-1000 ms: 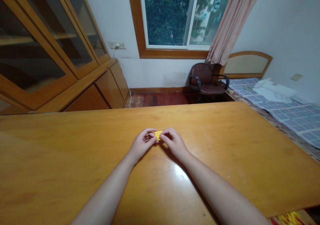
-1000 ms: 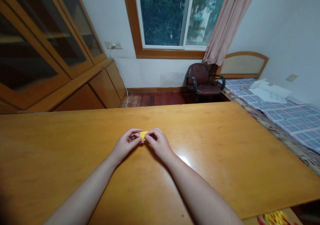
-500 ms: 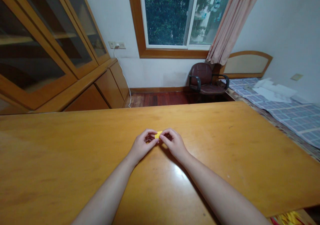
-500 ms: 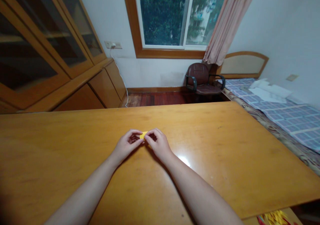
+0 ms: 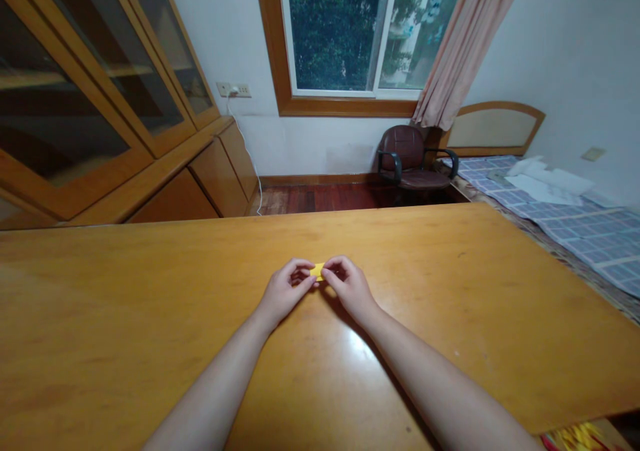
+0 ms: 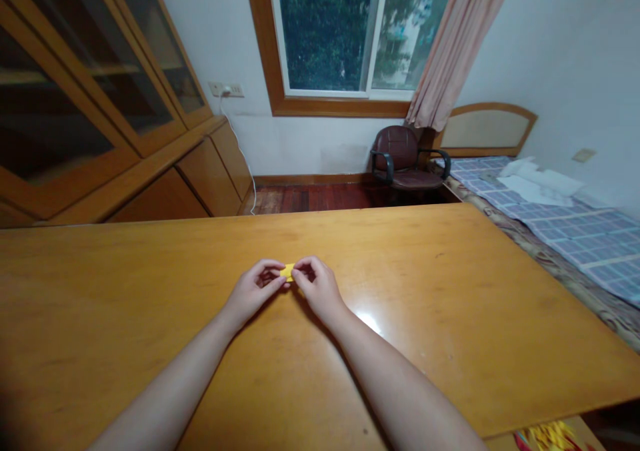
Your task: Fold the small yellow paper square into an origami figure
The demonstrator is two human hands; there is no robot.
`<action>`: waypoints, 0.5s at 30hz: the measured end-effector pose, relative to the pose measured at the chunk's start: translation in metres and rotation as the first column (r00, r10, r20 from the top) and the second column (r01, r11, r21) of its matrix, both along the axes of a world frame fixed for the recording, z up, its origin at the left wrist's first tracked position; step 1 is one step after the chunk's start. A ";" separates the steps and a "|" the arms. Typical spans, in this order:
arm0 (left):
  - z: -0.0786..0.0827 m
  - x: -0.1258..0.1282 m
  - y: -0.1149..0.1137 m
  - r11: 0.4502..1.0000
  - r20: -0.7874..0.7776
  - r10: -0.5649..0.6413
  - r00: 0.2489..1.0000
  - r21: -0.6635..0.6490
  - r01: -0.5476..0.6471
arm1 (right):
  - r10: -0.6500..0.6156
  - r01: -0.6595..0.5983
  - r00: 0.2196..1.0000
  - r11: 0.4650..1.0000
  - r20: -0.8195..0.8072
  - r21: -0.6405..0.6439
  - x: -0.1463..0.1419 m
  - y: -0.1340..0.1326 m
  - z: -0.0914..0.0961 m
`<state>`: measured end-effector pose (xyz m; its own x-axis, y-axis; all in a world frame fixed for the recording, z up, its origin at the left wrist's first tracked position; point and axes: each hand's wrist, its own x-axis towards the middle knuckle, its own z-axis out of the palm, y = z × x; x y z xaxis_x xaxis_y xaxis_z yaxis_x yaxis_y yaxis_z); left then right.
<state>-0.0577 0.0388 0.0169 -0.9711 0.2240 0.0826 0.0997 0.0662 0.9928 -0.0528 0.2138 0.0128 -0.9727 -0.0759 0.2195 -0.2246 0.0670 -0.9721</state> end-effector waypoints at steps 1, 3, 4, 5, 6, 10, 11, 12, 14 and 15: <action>0.000 0.000 0.000 1.000 -0.004 0.003 1.000 -0.001 -0.003 | 0.002 -0.002 1.000 1.000 0.004 -0.009 0.000 0.000 0.000; -0.001 -0.001 0.000 1.000 -0.014 0.015 1.000 -0.007 -0.015 | 0.013 -0.013 1.000 0.999 0.017 -0.031 -0.001 -0.001 -0.001; -0.001 -0.001 0.000 1.000 -0.019 0.022 1.000 -0.012 -0.022 | 0.023 -0.022 0.999 0.999 0.029 -0.043 -0.001 -0.001 -0.002; -0.001 -0.001 0.000 0.999 -0.023 0.027 0.999 -0.017 -0.027 | 0.034 -0.031 0.999 0.998 0.043 -0.057 -0.002 -0.002 -0.002; -0.001 -0.001 -0.001 0.999 -0.025 0.030 0.999 -0.022 -0.031 | 0.044 -0.040 0.997 0.997 0.058 -0.071 -0.002 -0.002 -0.003; 0.000 0.000 -0.001 0.999 -0.016 0.017 1.000 -0.027 -0.017 | 0.044 -0.034 0.995 0.993 0.089 -0.111 -0.003 -0.004 -0.002; 0.000 0.000 -0.001 1.000 -0.009 0.009 1.000 -0.020 -0.009 | 0.038 -0.027 0.995 0.992 0.089 -0.119 -0.003 -0.004 -0.002; 0.000 0.000 -0.001 1.000 -0.002 0.000 1.000 -0.008 0.000 | 0.033 -0.021 0.996 0.992 0.089 -0.128 -0.003 -0.004 -0.002; 0.001 0.001 0.000 1.000 0.012 -0.012 1.000 0.018 0.012 | 0.031 -0.018 0.995 0.990 0.092 -0.143 -0.003 -0.004 -0.001; 0.002 0.001 0.000 1.000 0.018 -0.014 1.000 0.028 0.013 | 0.033 -0.018 0.995 0.989 0.094 -0.148 -0.003 -0.004 -0.001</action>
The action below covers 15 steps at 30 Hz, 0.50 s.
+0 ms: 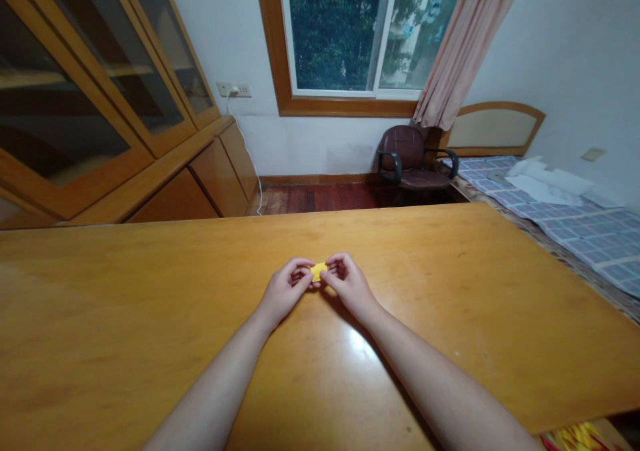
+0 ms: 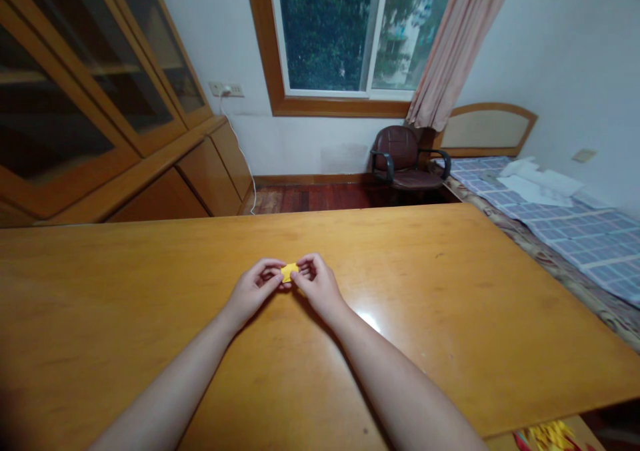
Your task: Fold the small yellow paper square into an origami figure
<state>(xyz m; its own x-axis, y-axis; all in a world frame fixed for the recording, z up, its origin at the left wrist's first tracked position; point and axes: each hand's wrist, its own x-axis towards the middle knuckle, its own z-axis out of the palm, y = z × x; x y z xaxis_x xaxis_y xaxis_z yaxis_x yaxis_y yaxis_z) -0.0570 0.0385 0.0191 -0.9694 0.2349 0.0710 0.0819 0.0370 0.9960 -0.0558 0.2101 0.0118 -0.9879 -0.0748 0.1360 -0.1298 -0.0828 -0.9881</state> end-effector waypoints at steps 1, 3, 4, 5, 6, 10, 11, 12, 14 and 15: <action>0.001 0.000 0.000 1.000 0.005 0.002 1.000 0.006 -0.002 | 0.003 -0.003 1.000 1.000 0.003 -0.003 0.000 0.000 0.000; 0.003 0.000 0.001 1.000 0.012 0.005 1.000 0.009 -0.005 | 0.010 -0.010 1.000 1.000 0.008 -0.008 0.000 0.000 0.001; 0.004 0.001 0.001 1.000 0.012 0.004 1.000 0.010 -0.004 | 0.013 -0.013 1.000 1.000 0.011 -0.009 0.000 0.000 0.001; 0.005 0.001 0.001 1.000 0.012 -0.002 1.000 0.011 0.001 | 0.014 -0.014 1.000 1.000 0.013 -0.010 0.000 0.000 0.001; 0.005 0.001 0.001 1.000 0.009 -0.006 1.000 0.012 0.006 | 0.016 -0.016 1.000 1.000 0.015 -0.009 0.000 0.000 0.002; 0.001 0.000 0.002 0.999 -0.026 0.001 1.000 -0.036 -0.001 | 0.009 -0.009 1.000 1.000 0.008 0.005 0.001 0.000 0.001; 0.000 -0.001 0.002 0.999 -0.034 0.007 0.999 -0.052 -0.009 | 0.008 -0.008 1.000 1.000 0.007 0.009 0.001 0.000 0.001; -0.001 -0.001 0.002 0.998 -0.037 0.012 0.999 -0.061 -0.014 | 0.007 -0.007 1.000 1.000 0.007 0.012 0.001 0.000 0.001; -0.001 -0.002 0.002 0.998 -0.028 0.012 1.000 -0.058 -0.014 | 0.008 -0.008 1.000 1.000 0.012 0.021 0.001 0.000 0.001; -0.001 -0.002 0.002 0.999 -0.018 0.009 1.000 -0.051 -0.010 | 0.009 -0.009 1.000 1.000 0.014 0.025 0.001 0.000 0.001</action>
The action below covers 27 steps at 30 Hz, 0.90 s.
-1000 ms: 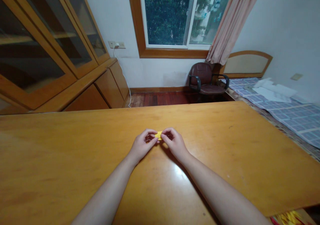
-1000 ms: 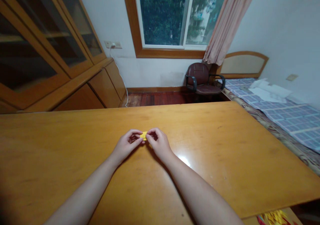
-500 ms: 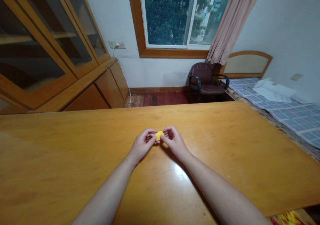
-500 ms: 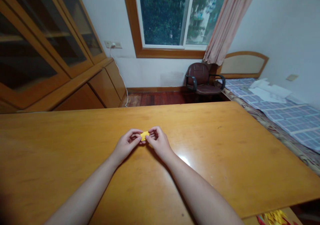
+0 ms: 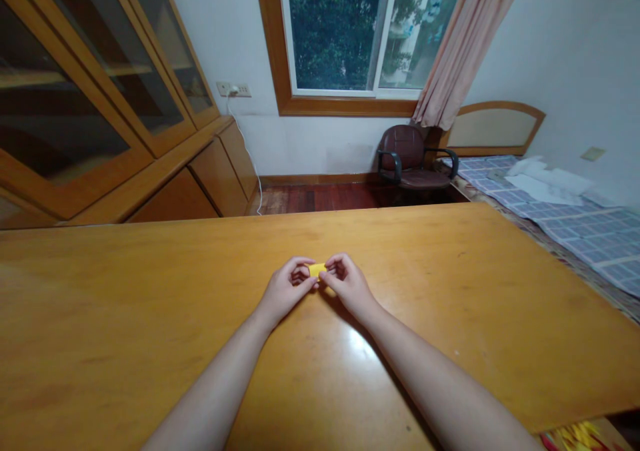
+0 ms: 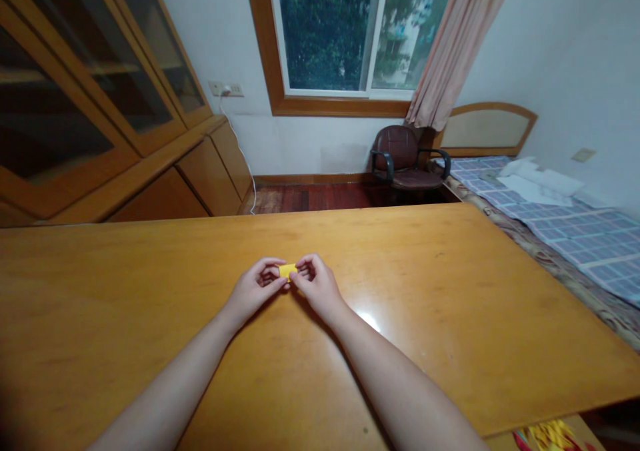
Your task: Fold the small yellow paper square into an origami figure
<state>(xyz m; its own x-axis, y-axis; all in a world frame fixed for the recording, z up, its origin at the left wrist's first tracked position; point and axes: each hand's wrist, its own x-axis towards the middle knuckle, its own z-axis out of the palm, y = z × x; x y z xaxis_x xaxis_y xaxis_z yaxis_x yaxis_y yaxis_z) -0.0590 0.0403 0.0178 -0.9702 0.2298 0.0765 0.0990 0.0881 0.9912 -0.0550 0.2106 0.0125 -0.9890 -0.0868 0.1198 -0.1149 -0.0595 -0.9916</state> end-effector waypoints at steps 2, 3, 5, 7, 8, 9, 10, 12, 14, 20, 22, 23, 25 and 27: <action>0.001 0.000 0.000 1.000 0.016 -0.006 1.000 0.015 0.006 | 0.001 -0.001 1.000 1.000 0.001 0.003 0.000 0.000 0.001; 0.002 0.000 0.000 1.000 0.019 -0.010 1.000 0.018 0.010 | 0.000 0.000 1.000 1.000 0.002 0.000 0.000 0.000 0.002; 0.003 0.000 -0.001 1.000 0.020 -0.022 1.000 0.022 0.021 | -0.006 0.006 1.000 1.000 0.008 -0.013 0.001 0.001 0.003; 0.004 0.000 -0.001 0.999 0.025 -0.034 0.999 0.029 0.033 | -0.011 0.011 1.000 1.000 0.018 -0.028 0.001 0.000 0.004; 0.004 0.000 -0.001 0.999 0.030 -0.039 0.999 0.036 0.038 | -0.011 0.012 1.000 0.999 0.023 -0.035 0.001 0.001 0.004; 0.005 0.000 -0.001 0.998 0.037 -0.044 0.998 0.042 0.042 | -0.009 0.010 1.000 0.999 0.027 -0.041 0.001 0.001 0.003; 0.006 0.000 -0.001 0.998 0.045 -0.047 0.998 0.048 0.044 | -0.006 0.007 1.000 0.999 0.031 -0.046 0.000 0.001 0.003; 0.007 0.000 -0.001 0.997 0.063 -0.053 0.997 0.061 0.049 | -0.002 0.004 0.999 0.999 0.035 -0.052 0.000 0.001 0.003; 0.008 0.001 -0.001 0.996 0.081 -0.058 0.995 0.075 0.052 | 0.000 0.002 0.999 0.999 0.034 -0.052 0.000 0.002 0.003; 0.012 0.001 0.000 0.994 0.116 -0.049 0.992 0.106 0.036 | 0.014 -0.011 0.999 0.997 0.037 -0.071 0.001 0.002 0.004; 0.012 0.001 0.000 0.994 0.118 -0.035 0.992 0.108 0.022 | 0.032 -0.029 0.999 0.997 0.038 -0.077 0.000 0.001 0.002; 0.012 0.001 0.000 0.994 0.115 -0.028 0.993 0.108 0.015 | 0.041 -0.038 0.998 0.997 0.038 -0.074 -0.001 0.001 0.000; 0.011 0.001 0.001 0.995 0.103 -0.023 0.994 0.100 0.013 | 0.051 -0.048 0.998 0.997 0.040 -0.058 -0.002 0.000 -0.002; 0.010 0.001 0.001 0.996 0.091 -0.028 0.995 0.085 0.021 | 0.047 -0.045 0.998 0.998 0.049 -0.044 -0.003 -0.001 -0.004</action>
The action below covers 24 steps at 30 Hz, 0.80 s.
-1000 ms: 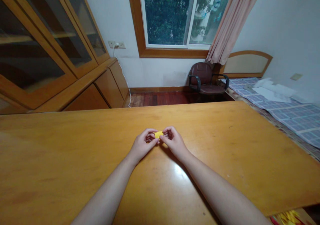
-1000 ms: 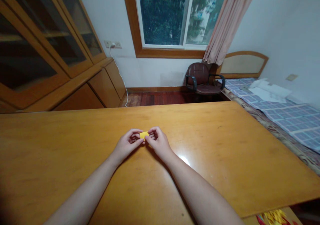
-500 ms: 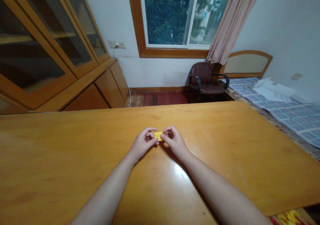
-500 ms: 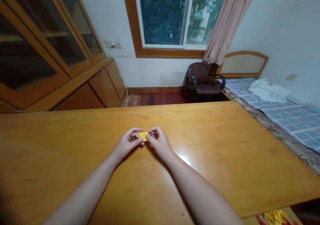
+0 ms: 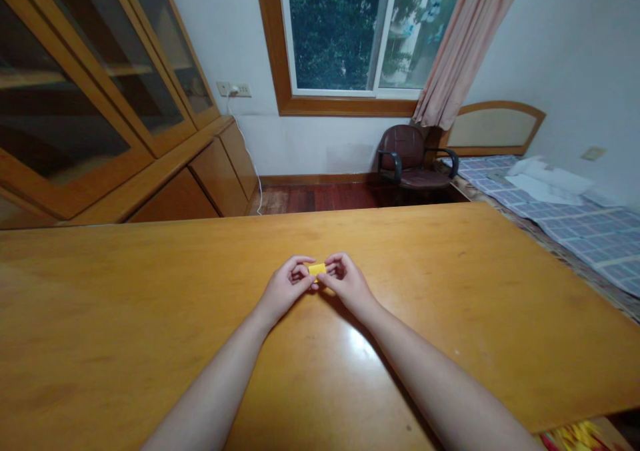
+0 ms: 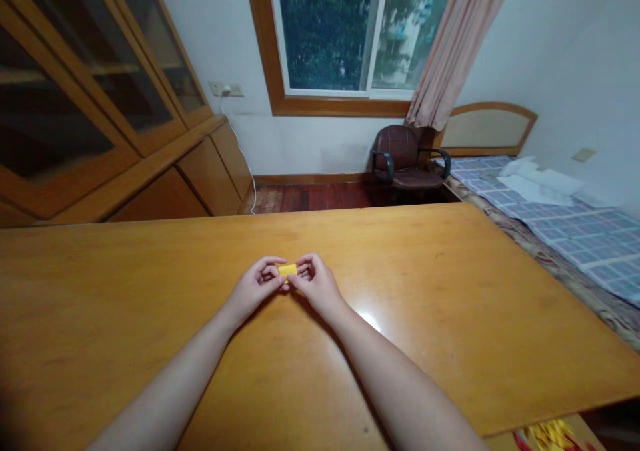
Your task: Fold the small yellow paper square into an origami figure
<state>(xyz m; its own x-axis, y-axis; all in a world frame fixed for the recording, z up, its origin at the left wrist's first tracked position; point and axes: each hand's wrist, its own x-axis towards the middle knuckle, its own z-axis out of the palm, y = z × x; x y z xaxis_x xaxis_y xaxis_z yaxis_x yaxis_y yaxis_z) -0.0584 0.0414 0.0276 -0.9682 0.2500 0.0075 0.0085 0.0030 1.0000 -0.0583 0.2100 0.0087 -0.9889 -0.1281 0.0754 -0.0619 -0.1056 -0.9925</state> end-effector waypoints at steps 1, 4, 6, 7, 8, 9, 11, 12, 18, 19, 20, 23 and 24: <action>-0.001 0.000 0.000 1.000 -0.004 -0.004 1.000 -0.006 0.004 | -0.002 0.002 1.000 1.000 0.009 0.000 0.000 0.000 0.000; -0.001 0.000 0.000 1.000 -0.011 -0.010 1.000 -0.015 0.010 | -0.007 0.008 0.999 1.000 0.038 -0.026 0.000 0.001 0.002; 0.000 0.001 0.000 1.000 -0.011 -0.012 1.000 -0.021 0.012 | -0.007 0.009 0.999 0.999 0.043 -0.044 0.001 0.001 0.004; 0.001 0.001 0.000 1.000 -0.008 -0.013 1.000 -0.023 0.012 | -0.008 0.010 0.999 0.999 0.039 -0.047 0.002 0.002 0.005; 0.002 0.002 0.000 1.000 -0.004 -0.013 1.000 -0.023 0.013 | -0.007 0.009 0.999 0.999 0.035 -0.048 0.002 0.002 0.006; 0.003 0.002 0.000 1.000 -0.001 -0.015 1.000 -0.019 0.015 | -0.006 0.008 0.999 0.999 0.033 -0.049 0.002 0.002 0.006; 0.003 0.003 0.000 1.000 0.001 -0.021 1.000 -0.005 0.021 | -0.006 0.007 1.000 0.999 0.030 -0.053 0.003 0.002 0.007; 0.003 0.003 0.000 1.000 0.001 -0.026 1.000 0.003 0.026 | -0.005 0.007 1.000 0.999 0.031 -0.054 0.003 0.002 0.007; 0.000 0.001 -0.001 0.999 -0.007 -0.032 0.999 -0.008 0.031 | 0.011 -0.010 1.000 1.000 0.019 -0.030 0.006 0.001 0.010; -0.001 0.000 -0.001 0.999 -0.010 -0.029 1.000 -0.017 0.029 | 0.014 -0.014 1.000 1.000 0.012 -0.023 0.006 0.001 0.010; -0.001 0.000 -0.001 0.999 -0.011 -0.028 1.000 -0.023 0.028 | 0.016 -0.016 1.000 1.000 0.008 -0.019 0.006 0.001 0.010; -0.002 -0.001 -0.002 0.999 -0.013 -0.026 1.000 -0.021 0.025 | 0.005 -0.005 1.000 1.000 0.000 -0.024 0.007 0.001 0.009; -0.002 -0.001 -0.002 0.999 -0.014 -0.029 0.999 -0.021 0.029 | 0.002 -0.002 1.000 1.000 -0.001 -0.028 0.007 0.001 0.007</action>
